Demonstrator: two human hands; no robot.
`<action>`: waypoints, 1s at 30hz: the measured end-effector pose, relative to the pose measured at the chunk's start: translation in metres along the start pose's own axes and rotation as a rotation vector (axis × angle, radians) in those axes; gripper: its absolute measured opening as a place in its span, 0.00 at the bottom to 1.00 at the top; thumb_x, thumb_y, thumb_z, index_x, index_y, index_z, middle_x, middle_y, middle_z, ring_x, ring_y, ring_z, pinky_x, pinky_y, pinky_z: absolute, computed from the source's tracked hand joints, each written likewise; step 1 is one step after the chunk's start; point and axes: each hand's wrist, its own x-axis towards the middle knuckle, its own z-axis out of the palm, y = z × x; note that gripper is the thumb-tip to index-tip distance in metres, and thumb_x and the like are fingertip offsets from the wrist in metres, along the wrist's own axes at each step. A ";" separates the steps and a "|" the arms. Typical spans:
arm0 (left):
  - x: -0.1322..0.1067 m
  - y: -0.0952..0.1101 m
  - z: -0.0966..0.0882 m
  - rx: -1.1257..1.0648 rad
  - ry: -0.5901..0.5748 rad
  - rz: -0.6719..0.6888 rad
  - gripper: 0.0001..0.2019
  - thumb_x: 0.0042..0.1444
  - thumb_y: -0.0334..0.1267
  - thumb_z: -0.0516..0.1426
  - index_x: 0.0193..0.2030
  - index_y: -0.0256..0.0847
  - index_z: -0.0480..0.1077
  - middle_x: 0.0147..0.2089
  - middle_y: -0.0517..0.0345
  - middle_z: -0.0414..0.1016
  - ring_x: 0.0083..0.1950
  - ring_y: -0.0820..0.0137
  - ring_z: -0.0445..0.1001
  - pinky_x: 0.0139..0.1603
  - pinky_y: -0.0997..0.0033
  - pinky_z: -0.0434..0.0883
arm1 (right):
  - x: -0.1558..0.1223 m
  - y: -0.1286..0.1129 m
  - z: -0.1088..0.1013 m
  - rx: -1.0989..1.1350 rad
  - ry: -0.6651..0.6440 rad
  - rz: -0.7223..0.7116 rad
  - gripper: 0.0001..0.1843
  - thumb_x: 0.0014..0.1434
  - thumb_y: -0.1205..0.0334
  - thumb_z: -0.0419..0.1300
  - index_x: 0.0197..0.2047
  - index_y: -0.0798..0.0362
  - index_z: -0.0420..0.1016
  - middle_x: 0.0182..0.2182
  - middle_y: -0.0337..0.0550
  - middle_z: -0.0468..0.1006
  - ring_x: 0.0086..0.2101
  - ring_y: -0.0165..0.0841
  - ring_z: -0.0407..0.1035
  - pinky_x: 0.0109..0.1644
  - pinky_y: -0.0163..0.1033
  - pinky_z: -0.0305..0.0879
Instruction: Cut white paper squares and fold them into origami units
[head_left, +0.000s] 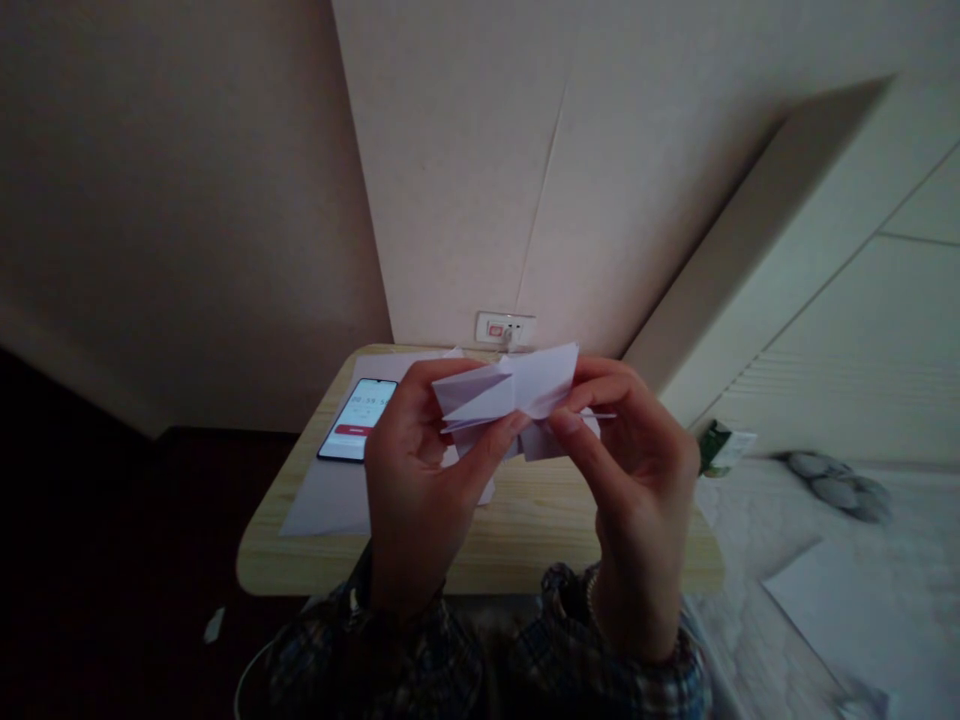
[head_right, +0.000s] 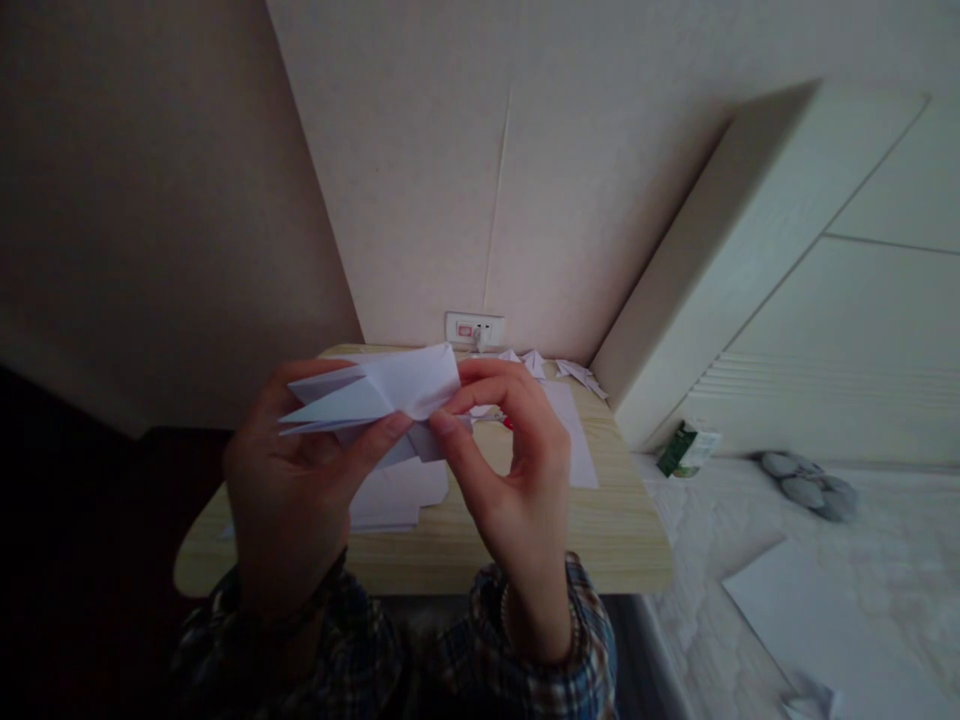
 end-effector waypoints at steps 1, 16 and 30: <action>0.000 0.000 0.000 0.020 0.002 0.000 0.18 0.46 0.27 0.72 0.42 0.49 0.76 0.37 0.69 0.82 0.37 0.73 0.82 0.36 0.79 0.80 | -0.001 0.000 0.001 0.008 0.003 0.016 0.06 0.60 0.69 0.65 0.33 0.48 0.77 0.41 0.40 0.80 0.43 0.38 0.74 0.49 0.47 0.68; -0.001 -0.004 -0.001 0.022 -0.007 -0.001 0.17 0.49 0.26 0.70 0.42 0.48 0.75 0.36 0.68 0.81 0.34 0.73 0.81 0.33 0.78 0.79 | -0.004 0.000 0.004 0.048 0.036 0.058 0.07 0.60 0.68 0.65 0.31 0.49 0.75 0.38 0.39 0.80 0.40 0.37 0.73 0.44 0.44 0.68; 0.002 -0.005 -0.001 -0.040 -0.028 -0.045 0.19 0.46 0.25 0.71 0.42 0.49 0.76 0.37 0.69 0.81 0.36 0.73 0.81 0.35 0.78 0.78 | -0.004 0.001 0.006 0.094 0.072 0.079 0.07 0.59 0.70 0.66 0.32 0.49 0.77 0.31 0.34 0.77 0.34 0.31 0.71 0.38 0.36 0.66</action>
